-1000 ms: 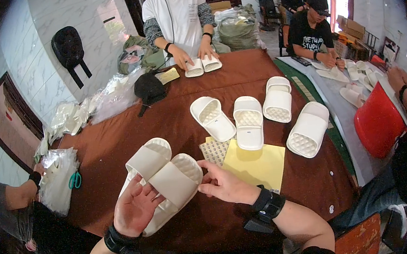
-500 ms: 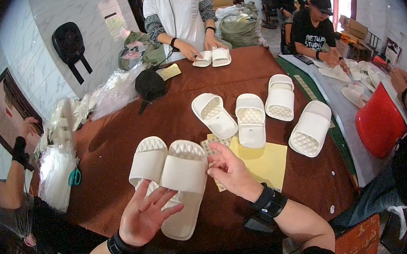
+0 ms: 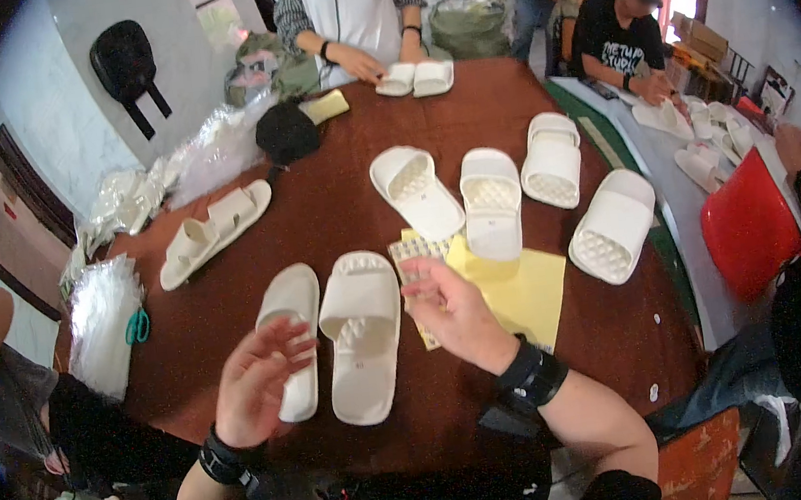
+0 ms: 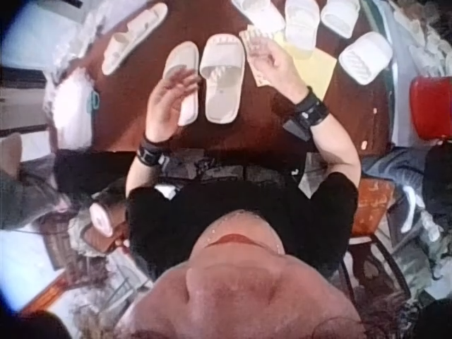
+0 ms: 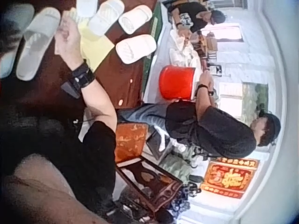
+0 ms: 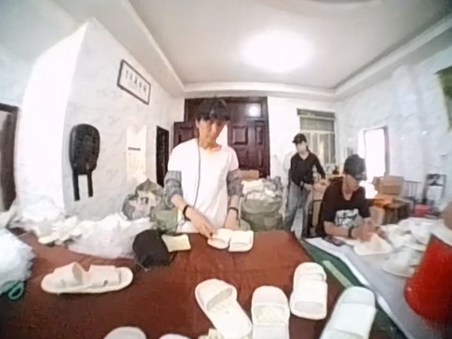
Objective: Sticking size labels onto the inside soles of white slippers and organizing them on a table.
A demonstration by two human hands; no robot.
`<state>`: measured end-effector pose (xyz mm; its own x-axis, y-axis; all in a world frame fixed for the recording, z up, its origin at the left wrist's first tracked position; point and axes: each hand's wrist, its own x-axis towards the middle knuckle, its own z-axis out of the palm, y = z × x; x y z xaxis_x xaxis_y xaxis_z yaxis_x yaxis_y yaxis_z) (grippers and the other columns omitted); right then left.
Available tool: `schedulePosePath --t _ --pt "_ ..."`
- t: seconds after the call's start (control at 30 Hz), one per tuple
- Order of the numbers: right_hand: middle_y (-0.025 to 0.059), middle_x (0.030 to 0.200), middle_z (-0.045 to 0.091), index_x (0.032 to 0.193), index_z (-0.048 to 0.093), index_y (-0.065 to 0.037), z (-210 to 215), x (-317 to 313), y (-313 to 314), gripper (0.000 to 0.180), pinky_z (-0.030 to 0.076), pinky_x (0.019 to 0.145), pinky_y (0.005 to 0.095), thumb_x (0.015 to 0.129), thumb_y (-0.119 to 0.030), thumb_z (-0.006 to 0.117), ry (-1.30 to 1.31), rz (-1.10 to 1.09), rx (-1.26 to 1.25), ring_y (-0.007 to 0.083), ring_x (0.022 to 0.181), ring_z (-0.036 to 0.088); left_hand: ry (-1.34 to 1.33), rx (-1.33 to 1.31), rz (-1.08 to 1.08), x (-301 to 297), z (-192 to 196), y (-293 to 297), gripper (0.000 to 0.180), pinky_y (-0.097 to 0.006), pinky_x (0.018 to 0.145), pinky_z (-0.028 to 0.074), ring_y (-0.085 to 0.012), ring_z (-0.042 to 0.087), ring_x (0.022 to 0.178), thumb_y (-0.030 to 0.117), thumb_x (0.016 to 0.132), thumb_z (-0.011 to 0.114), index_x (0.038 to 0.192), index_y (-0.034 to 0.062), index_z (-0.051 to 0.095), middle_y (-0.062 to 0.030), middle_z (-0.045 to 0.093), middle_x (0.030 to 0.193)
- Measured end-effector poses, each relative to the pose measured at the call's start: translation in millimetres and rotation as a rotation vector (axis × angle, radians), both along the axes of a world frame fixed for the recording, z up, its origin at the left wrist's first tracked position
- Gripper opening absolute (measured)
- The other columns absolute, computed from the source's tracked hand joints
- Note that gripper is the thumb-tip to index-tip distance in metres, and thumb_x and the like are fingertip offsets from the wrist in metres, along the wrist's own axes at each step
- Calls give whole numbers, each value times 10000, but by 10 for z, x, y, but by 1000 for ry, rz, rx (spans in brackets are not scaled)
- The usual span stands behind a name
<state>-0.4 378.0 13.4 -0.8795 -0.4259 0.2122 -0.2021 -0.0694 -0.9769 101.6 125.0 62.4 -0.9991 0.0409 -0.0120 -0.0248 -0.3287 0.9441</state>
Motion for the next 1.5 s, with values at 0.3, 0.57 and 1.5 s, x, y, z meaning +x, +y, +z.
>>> schedulePosePath --t 0.3,0.57,1.5 --pt "80 991 614 1233 483 13 317 -175 240 357 483 797 243 878 32 508 75 -219 -167 107 880 593 187 -829 233 301 -386 -384 332 -330 978 416 -221 509 1164 -26 813 547 1145 -27 574 -145 546 1264" --pt "46 869 640 1108 565 8 438 -359 677 226 492 723 248 885 -25 545 190 -257 111 100 820 609 433 -1530 20 440 -611 -94 468 -550 1055 219 -426 308 1318 193 702 749 1155 154 639 -154 412 1412" --pt "133 939 607 984 568 -22 265 365 1304 173 457 815 382 814 1 542 415 8 846 310 931 566 544 -1628 7 409 -667 -48 425 -554 1080 198 -404 304 1334 257 766 694 1187 232 640 -128 420 1418"
